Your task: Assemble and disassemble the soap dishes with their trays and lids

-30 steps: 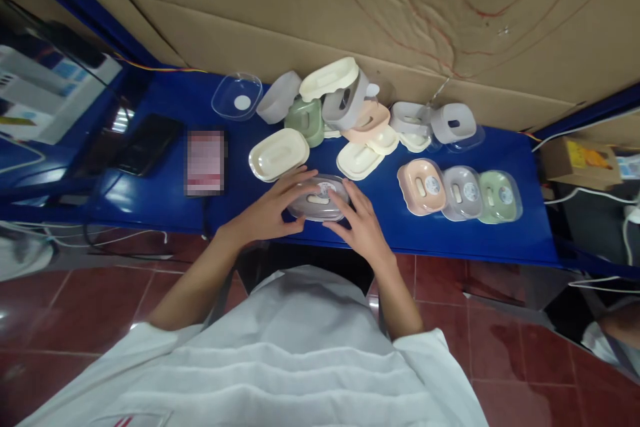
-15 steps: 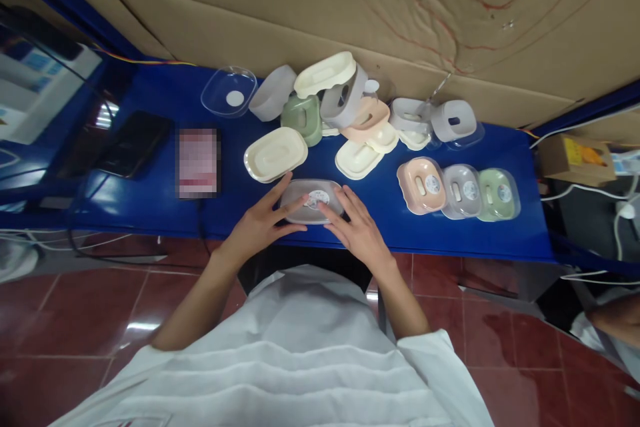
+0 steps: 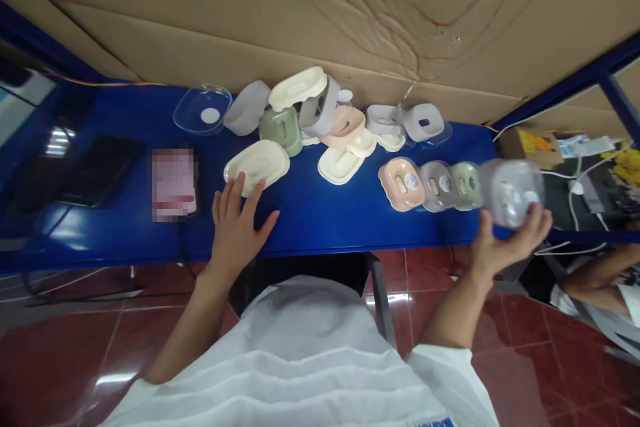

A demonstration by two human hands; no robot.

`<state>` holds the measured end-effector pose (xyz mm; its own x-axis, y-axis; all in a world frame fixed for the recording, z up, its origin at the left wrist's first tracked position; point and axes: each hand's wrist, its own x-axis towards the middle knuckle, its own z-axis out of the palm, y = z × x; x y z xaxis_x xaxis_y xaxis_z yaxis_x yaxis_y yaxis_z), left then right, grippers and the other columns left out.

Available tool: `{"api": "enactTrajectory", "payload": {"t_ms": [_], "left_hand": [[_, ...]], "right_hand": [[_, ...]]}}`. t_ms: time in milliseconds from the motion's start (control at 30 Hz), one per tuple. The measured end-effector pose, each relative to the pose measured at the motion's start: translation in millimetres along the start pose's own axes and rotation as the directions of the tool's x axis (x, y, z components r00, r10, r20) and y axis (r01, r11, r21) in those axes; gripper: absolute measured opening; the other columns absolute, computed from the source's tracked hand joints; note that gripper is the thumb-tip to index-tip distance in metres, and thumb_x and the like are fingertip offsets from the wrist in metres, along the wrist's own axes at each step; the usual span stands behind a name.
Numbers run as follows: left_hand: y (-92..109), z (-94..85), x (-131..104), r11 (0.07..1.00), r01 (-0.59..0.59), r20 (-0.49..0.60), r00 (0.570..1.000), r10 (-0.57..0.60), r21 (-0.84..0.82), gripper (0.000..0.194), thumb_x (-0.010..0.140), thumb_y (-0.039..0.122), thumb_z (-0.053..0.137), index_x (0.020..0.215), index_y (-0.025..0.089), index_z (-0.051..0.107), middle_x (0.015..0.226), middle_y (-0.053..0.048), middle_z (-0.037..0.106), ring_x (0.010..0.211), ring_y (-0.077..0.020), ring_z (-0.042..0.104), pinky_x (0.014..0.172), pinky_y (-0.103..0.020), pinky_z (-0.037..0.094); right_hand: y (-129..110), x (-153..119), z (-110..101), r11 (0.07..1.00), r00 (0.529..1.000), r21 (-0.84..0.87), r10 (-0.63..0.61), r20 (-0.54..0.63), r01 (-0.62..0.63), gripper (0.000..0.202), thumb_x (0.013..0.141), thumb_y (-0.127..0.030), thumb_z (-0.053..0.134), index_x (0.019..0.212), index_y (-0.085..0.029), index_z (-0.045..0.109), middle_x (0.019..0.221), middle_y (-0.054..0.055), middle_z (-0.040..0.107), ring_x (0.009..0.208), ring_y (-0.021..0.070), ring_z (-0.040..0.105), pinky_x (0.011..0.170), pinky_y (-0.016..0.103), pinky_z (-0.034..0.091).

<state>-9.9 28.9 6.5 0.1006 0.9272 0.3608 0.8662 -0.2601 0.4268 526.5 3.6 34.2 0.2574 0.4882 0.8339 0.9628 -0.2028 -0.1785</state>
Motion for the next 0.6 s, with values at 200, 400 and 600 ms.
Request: {"api": "enactTrajectory", "payload": {"t_ms": [200,400,600], "left_hand": [[-1,2.5,-2,0.999,-0.026,0.055,0.998,0.024,0.035,0.051,0.108,0.038,0.056,0.155,0.019,0.058,0.157,-0.020,0.056,0.147,-0.0382,0.052,0.122,-0.057,0.043],[-3,-3.2,-13,0.990,-0.097,0.023,0.995,0.095,0.098,0.044,0.106,0.030,0.060,0.148,0.017,0.063,0.134,-0.017,0.070,0.125,-0.0350,0.065,0.106,-0.050,0.053],[7,1.2,-17,0.989,-0.147,0.015,0.989,0.147,0.019,0.027,0.104,0.019,0.061,0.127,0.023,0.074,0.120,-0.010,0.075,0.114,-0.0302,0.068,0.097,-0.047,0.052]], "right_hand": [[79,11,37,0.905,0.880,-0.202,0.416,0.229,-0.375,0.074,0.083,-0.064,0.079,0.137,-0.016,0.065,0.146,0.032,0.056,0.141,0.0480,0.057,0.117,0.063,0.044],[54,4,25,0.944,0.841,-0.097,0.326,0.433,-0.316,0.088,0.089,-0.060,0.075,0.157,-0.012,0.046,0.165,0.042,0.030,0.163,0.0468,0.025,0.122,0.070,0.034],[-115,-25,0,0.928,0.963,0.371,-0.127,0.236,0.031,0.046,0.109,-0.043,0.048,0.149,-0.025,0.059,0.140,0.019,0.070,0.135,0.0351,0.066,0.109,0.062,0.055]]}}
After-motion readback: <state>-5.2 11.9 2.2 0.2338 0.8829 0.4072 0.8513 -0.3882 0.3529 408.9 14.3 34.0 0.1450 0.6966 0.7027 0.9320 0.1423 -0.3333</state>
